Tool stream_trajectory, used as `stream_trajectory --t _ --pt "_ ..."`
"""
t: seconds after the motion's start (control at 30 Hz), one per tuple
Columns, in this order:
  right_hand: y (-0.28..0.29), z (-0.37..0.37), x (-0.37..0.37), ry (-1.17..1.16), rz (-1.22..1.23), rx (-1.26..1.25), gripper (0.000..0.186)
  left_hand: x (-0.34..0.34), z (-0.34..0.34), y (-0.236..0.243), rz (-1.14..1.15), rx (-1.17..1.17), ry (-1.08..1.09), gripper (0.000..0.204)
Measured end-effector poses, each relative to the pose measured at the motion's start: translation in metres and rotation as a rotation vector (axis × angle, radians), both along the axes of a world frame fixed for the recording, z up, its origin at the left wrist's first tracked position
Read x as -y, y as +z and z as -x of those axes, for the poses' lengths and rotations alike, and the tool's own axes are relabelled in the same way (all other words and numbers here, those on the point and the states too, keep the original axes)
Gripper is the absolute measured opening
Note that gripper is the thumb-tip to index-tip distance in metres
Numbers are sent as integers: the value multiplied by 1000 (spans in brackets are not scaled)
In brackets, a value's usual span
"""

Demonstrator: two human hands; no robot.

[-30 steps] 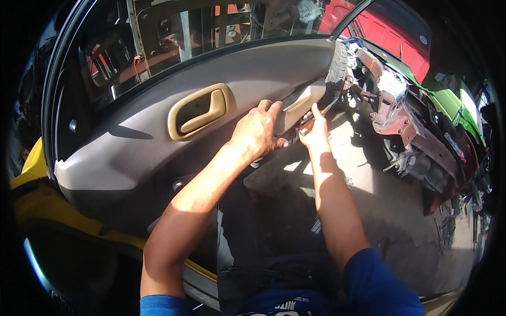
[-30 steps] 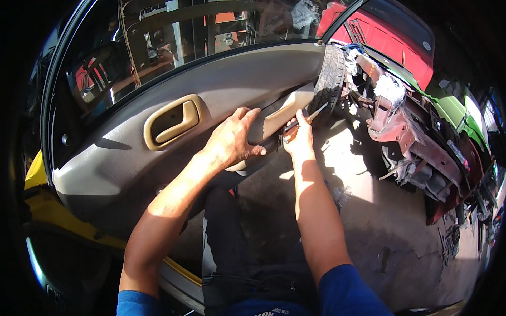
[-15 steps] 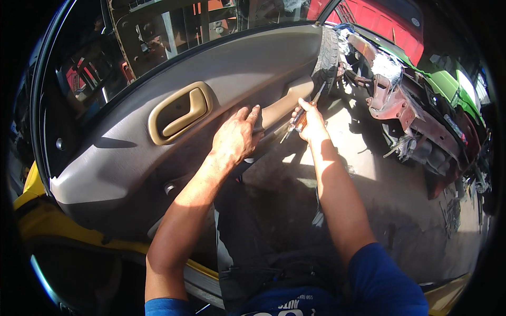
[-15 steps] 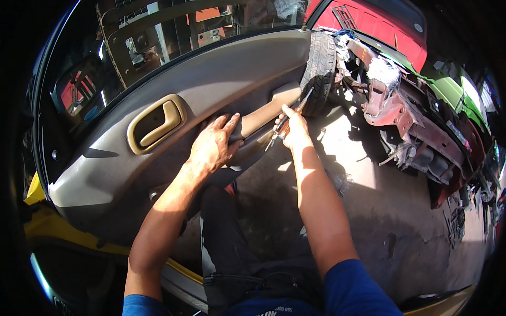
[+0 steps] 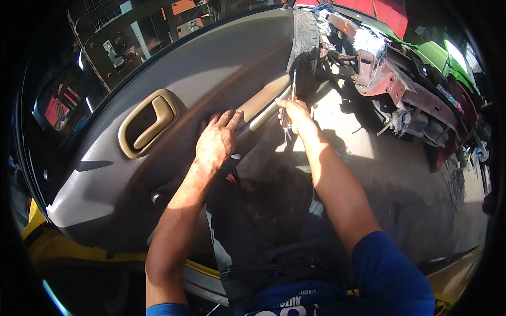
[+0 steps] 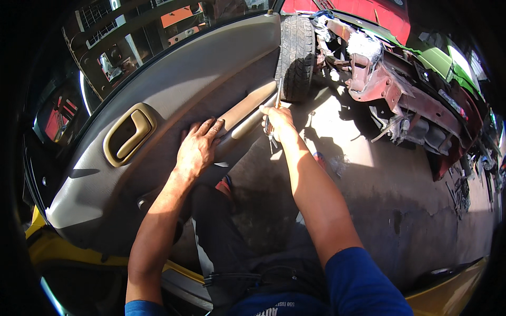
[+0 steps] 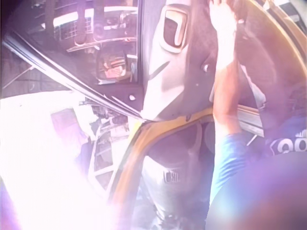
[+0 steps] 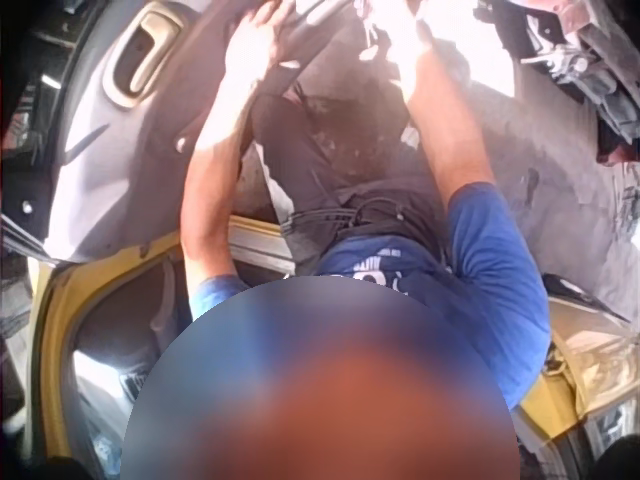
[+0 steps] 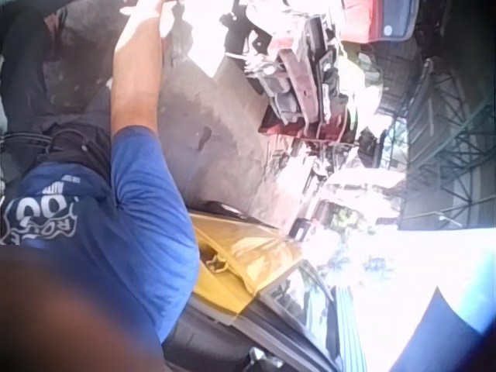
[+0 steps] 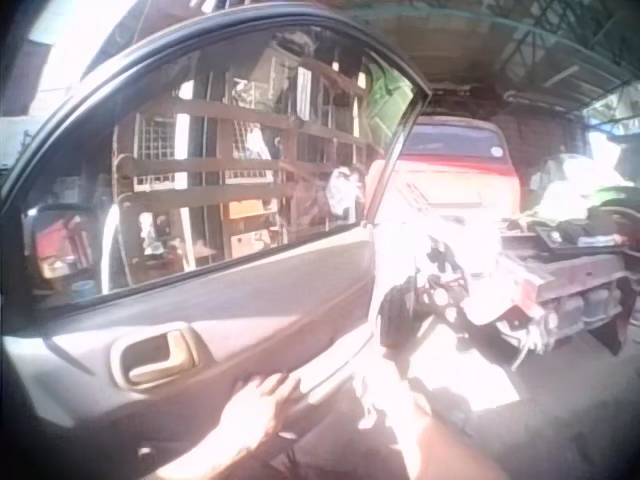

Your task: The person installs a car door handle by first removing the old handle with a screwdriver, then fitting a new handle into the door panel, aligning it, and securing it with screws. The person uses both hands to hold and adjust the handle while tightening the screws.

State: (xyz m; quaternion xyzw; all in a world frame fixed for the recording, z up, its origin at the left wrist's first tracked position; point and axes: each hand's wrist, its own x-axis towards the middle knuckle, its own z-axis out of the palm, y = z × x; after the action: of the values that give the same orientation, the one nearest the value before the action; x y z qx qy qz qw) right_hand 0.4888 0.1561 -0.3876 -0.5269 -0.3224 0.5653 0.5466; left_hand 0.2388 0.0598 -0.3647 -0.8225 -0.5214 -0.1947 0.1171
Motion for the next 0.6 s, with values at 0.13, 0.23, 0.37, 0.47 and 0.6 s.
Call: stream_trajectory --t 0.13,0.23,0.37,0.47,0.6 --pt "-7 -7 5 -17 10 -8 20 6 -10 -1 -76 -142 90 53" --pt "-20 -21 10 53 -10 -21 19 0 -13 6 -33 -49 43 57" --pt "-57 -47 38 185 -137 -101 17 -30 -25 18 9 -80 -23 70" --pt "-95 -74 79 336 -100 -159 20 -47 -36 30 147 -123 -51 78" --pt "-137 -87 114 253 145 -178 22 -55 -45 52 334 -212 64 82"
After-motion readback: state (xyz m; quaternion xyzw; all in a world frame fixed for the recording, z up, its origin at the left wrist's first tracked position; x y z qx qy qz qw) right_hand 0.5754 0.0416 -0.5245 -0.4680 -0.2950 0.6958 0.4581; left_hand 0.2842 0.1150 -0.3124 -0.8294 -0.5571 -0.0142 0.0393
